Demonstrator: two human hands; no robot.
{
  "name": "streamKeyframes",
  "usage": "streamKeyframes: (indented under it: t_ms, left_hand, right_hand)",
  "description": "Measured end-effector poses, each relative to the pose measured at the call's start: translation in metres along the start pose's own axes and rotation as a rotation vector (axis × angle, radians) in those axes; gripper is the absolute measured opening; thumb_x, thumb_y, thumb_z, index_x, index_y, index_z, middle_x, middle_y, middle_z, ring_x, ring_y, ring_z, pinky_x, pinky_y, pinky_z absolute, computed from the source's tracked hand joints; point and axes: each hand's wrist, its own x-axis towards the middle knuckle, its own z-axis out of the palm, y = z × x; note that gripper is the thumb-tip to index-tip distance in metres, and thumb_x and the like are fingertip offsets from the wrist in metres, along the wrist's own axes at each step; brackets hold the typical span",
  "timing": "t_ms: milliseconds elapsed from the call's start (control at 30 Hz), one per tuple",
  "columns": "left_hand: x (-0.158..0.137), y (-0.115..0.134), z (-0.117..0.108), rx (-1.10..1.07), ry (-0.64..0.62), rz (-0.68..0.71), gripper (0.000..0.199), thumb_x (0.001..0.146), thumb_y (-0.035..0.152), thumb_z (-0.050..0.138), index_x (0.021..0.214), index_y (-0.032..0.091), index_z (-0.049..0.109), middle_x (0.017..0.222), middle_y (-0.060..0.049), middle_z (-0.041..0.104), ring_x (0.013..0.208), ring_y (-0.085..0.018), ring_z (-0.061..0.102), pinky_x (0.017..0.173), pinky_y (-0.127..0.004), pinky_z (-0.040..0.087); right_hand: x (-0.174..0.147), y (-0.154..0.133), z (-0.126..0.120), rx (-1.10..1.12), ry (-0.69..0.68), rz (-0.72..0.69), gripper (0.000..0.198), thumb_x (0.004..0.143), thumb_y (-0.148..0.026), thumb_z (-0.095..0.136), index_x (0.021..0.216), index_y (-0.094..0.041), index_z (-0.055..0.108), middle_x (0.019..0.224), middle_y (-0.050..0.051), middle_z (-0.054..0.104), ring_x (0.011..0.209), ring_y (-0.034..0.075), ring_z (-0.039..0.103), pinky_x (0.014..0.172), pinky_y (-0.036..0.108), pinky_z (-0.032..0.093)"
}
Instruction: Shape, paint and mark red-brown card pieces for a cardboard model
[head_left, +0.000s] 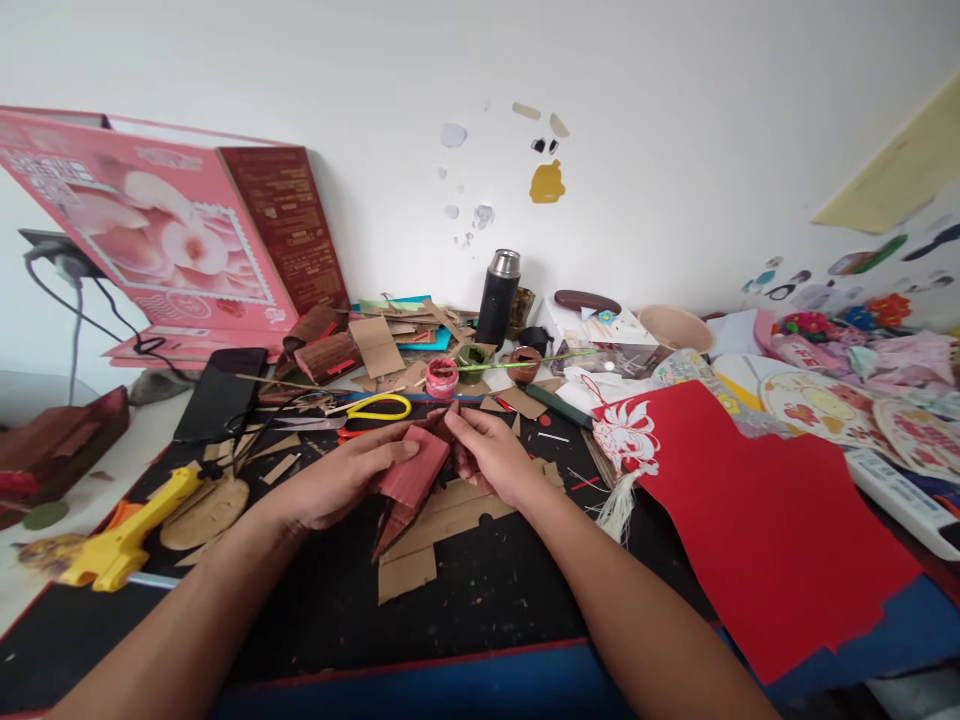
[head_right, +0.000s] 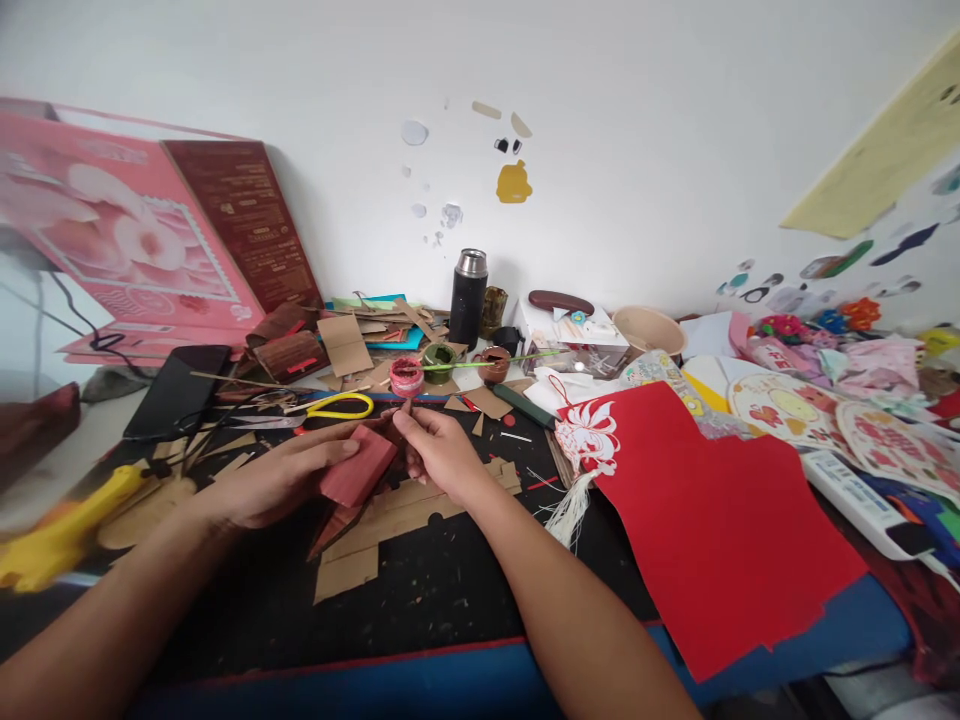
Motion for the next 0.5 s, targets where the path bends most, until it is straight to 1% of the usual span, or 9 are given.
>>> streamKeyframes:
  t_ms: [67,167,233,267,367,433,500]
  left_hand:
    - [0.001,-0.001,0.002,-0.014,0.004,0.001,0.058,0.081,0.066,0.084,0.123,0.026,0.083,0.131,-0.009,0.083,0.124,-0.038,0.075,0.118,-0.054,0.053]
    - [0.003,-0.002,0.003,-0.06,0.033,-0.003,0.057,0.078,0.063,0.087,0.12,0.024,0.082,0.129,-0.01,0.083,0.123,-0.037,0.075,0.115,-0.052,0.055]
    - [0.005,-0.003,0.002,-0.098,0.108,0.004,0.058,0.077,0.062,0.088,0.12,0.023,0.081,0.128,-0.011,0.083,0.124,-0.037,0.074,0.111,-0.049,0.057]
    - [0.006,-0.003,0.001,-0.121,0.162,0.017,0.059,0.077,0.06,0.088,0.122,0.022,0.081,0.127,-0.011,0.083,0.124,-0.037,0.074,0.109,-0.047,0.058]
    - [0.011,-0.003,-0.001,-0.191,0.314,0.08,0.069,0.077,0.055,0.088,0.136,0.023,0.075,0.131,-0.01,0.081,0.127,-0.035,0.072,0.106,-0.042,0.06]
    - [0.014,-0.003,0.0,-0.214,0.347,0.121,0.079,0.079,0.054,0.089,0.149,0.026,0.067,0.138,-0.009,0.079,0.131,-0.034,0.07,0.108,-0.041,0.06]
    - [0.016,-0.005,0.002,-0.213,0.337,0.142,0.087,0.081,0.053,0.088,0.159,0.029,0.059,0.145,-0.01,0.075,0.135,-0.034,0.068,0.112,-0.042,0.057]
  right_hand:
    - [0.0,0.0,0.0,-0.004,0.004,-0.013,0.06,0.089,-0.077,0.073,0.107,-0.021,0.074,0.057,-0.008,0.052,0.044,0.011,0.046,0.04,0.022,0.031]
    - [0.001,0.001,0.0,0.011,0.019,-0.038,0.058,0.087,-0.079,0.073,0.096,-0.022,0.069,0.057,-0.007,0.052,0.044,0.011,0.046,0.039,0.022,0.031]
    - [0.003,0.001,0.0,0.031,0.055,-0.066,0.058,0.085,-0.08,0.075,0.093,-0.023,0.065,0.058,-0.008,0.052,0.044,0.011,0.047,0.039,0.023,0.031]
    - [0.003,0.001,0.0,0.037,0.079,-0.085,0.059,0.085,-0.08,0.075,0.095,-0.023,0.065,0.058,-0.008,0.051,0.044,0.011,0.047,0.039,0.023,0.031]
    - [0.005,-0.001,-0.002,0.009,0.149,-0.162,0.059,0.087,-0.079,0.073,0.105,-0.022,0.066,0.058,-0.009,0.05,0.043,0.012,0.046,0.04,0.024,0.029]
    - [0.005,-0.002,-0.002,-0.055,0.169,-0.22,0.056,0.092,-0.075,0.071,0.108,-0.022,0.067,0.059,-0.009,0.05,0.044,0.012,0.045,0.042,0.025,0.03]
    - [0.003,0.0,-0.001,-0.137,0.173,-0.27,0.049,0.096,-0.069,0.069,0.111,-0.021,0.07,0.061,-0.008,0.05,0.046,0.012,0.045,0.045,0.026,0.032]
